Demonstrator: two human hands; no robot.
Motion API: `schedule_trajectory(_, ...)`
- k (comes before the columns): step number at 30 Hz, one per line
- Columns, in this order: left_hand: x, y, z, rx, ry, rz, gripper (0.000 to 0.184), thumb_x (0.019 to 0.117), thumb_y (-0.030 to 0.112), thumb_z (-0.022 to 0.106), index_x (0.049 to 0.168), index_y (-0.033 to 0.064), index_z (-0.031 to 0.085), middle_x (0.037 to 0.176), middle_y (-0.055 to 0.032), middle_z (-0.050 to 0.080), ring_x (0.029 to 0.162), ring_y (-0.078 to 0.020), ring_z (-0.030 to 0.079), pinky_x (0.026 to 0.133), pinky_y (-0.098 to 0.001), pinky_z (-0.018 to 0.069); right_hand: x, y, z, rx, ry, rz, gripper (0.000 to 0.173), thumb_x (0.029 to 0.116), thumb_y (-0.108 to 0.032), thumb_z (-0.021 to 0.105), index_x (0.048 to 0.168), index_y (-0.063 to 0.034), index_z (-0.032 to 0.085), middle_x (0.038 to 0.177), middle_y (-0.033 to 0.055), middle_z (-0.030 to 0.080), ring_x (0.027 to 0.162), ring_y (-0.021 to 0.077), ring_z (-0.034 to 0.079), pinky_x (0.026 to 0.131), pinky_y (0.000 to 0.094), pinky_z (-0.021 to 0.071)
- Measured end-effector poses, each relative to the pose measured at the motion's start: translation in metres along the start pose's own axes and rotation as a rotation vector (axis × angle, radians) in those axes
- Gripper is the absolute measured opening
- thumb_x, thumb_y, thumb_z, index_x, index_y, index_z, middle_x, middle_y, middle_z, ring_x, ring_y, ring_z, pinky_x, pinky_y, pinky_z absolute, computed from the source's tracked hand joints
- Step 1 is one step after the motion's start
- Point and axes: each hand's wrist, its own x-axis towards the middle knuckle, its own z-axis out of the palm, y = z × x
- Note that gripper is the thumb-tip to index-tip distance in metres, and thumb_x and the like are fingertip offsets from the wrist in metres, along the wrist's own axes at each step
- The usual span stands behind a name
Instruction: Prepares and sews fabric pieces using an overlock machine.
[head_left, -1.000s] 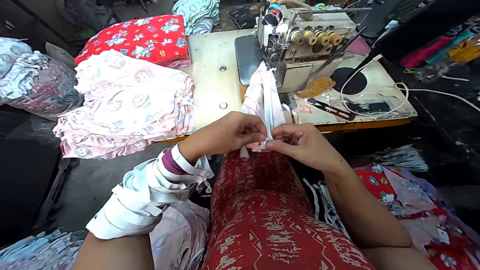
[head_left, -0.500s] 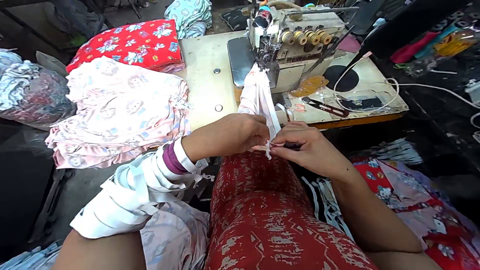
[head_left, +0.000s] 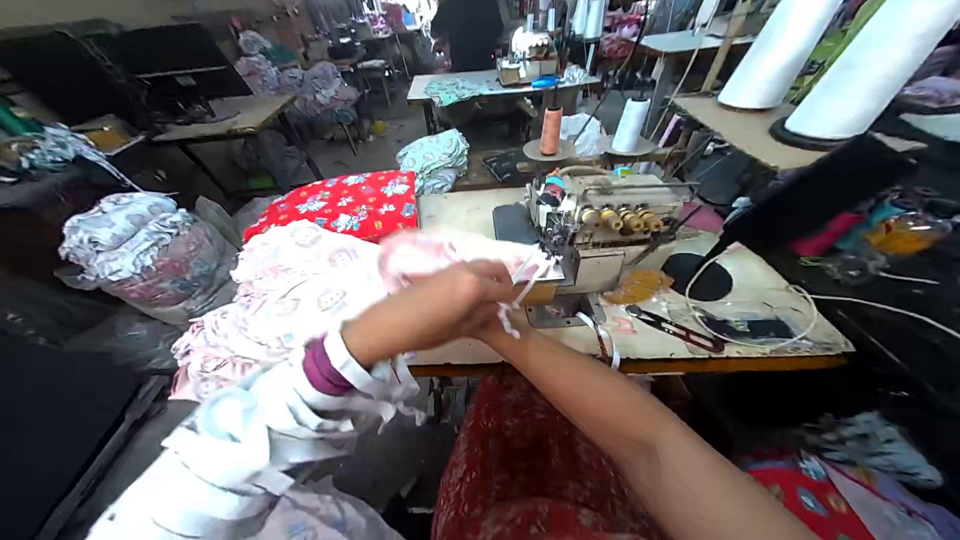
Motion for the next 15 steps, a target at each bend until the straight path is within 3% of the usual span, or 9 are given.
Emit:
schedule_trajectory(2,-0.015,-0.01,-0.014,0.11,0.02,-0.015,0.014,0.088,0.006,0.064,0.086,0.0055,0.078,0.099,-0.0103,0.067,0.095,-0.0237,0.065,0.083,-0.0394,0.0551,0.033,-0.005,0.031,-0.02,-0.003,-0.201,0.026,0.1013,-0.014,0.061,0.11,0.009,0.07,0.1,0.0211,0.07,0.092,0.0238,0.066,0.084,0.0344,0.052)
schedule_trajectory(4,-0.043,-0.012,-0.024,0.167,0.013,-0.068,0.017,0.0896,0.014,0.062,0.084,0.012,0.078,0.101,-0.0065,0.066,0.097,-0.0237,0.063,0.083,-0.0424,0.0528,0.01,-0.019,0.042,-0.266,-0.156,-0.233,0.04,0.1056,-0.026,0.054,0.128,0.0055,0.065,0.124,0.0243,0.067,0.119,0.0357,0.065,0.103,0.0514,0.0492)
schedule_trajectory(5,-0.06,-0.01,-0.022,0.18,0.018,-0.089,0.019,0.091,0.018,0.061,0.083,0.0142,0.078,0.1,-0.0051,0.066,0.096,-0.0238,0.062,0.081,-0.0434,0.0517,-0.014,-0.016,0.047,-0.304,-0.218,-0.276,0.042,0.1069,-0.028,0.052,0.132,0.0042,0.063,0.128,0.0246,0.066,0.122,0.0387,0.062,0.105,0.0548,0.0474)
schedule_trajectory(6,-0.075,-0.008,-0.017,0.18,0.026,-0.109,0.022,0.0928,0.021,0.059,0.086,0.0165,0.079,0.1,-0.0037,0.066,0.095,-0.0228,0.062,0.079,-0.043,0.0504,-0.041,0.001,0.054,-0.299,-0.152,-0.41,0.037,0.1062,-0.027,0.054,0.123,0.0011,0.07,0.116,0.0198,0.072,0.109,0.0349,0.07,0.095,0.0513,0.0551)
schedule_trajectory(7,-0.089,-0.006,-0.01,0.173,0.04,-0.116,0.024,0.0948,0.022,0.057,0.089,0.0182,0.08,0.1,-0.0031,0.066,0.095,-0.0219,0.062,0.08,-0.0421,0.05,-0.065,0.026,0.061,-0.257,0.013,-0.571,0.029,0.1043,-0.024,0.057,0.112,-0.0022,0.075,0.101,0.0132,0.075,0.093,0.027,0.074,0.081,0.0432,0.0598)
schedule_trajectory(8,-0.099,-0.005,-0.003,0.159,0.059,-0.117,0.026,0.0967,0.022,0.055,0.093,0.0197,0.081,0.1,-0.0025,0.066,0.097,-0.0205,0.061,0.082,-0.0399,0.0493,-0.084,0.053,0.062,-0.225,0.228,-0.677,0.024,0.1034,-0.02,0.059,0.104,-0.004,0.077,0.095,0.0089,0.076,0.085,0.0196,0.075,0.076,0.0347,0.0604)
schedule_trajectory(10,-0.109,-0.004,0.01,0.096,0.094,-0.093,0.026,0.1006,0.023,0.054,0.097,0.0207,0.081,0.1,-0.0019,0.065,0.102,-0.0181,0.06,0.088,-0.0358,0.0464,-0.112,0.094,0.049,-0.232,0.61,-0.625,0.02,0.1029,-0.014,0.059,0.097,-0.0033,0.074,0.09,0.0082,0.075,0.085,0.0133,0.072,0.08,0.0259,0.0587)
schedule_trajectory(12,-0.109,-0.006,0.017,0.04,0.121,-0.049,0.025,0.1023,0.023,0.055,0.098,0.0197,0.08,0.1,-0.0022,0.065,0.105,-0.0175,0.058,0.093,-0.0349,0.0442,-0.123,0.115,0.021,-0.301,0.849,-0.481,0.013,0.1025,-0.016,0.062,0.099,-0.0037,0.065,0.089,0.0102,0.068,0.082,0.012,0.067,0.079,0.021,0.0554)
schedule_trajectory(15,-0.104,-0.009,0.024,-0.007,0.142,0.012,0.024,0.1037,0.024,0.055,0.098,0.0193,0.078,0.099,-0.0025,0.065,0.104,-0.0174,0.058,0.093,-0.0351,0.0432,-0.111,0.117,-0.006,-0.41,0.976,-0.509,0.019,0.1002,-0.018,0.068,0.107,-0.0076,0.053,0.1,0.0093,0.057,0.077,0.0106,0.058,0.07,0.0175,0.0515)
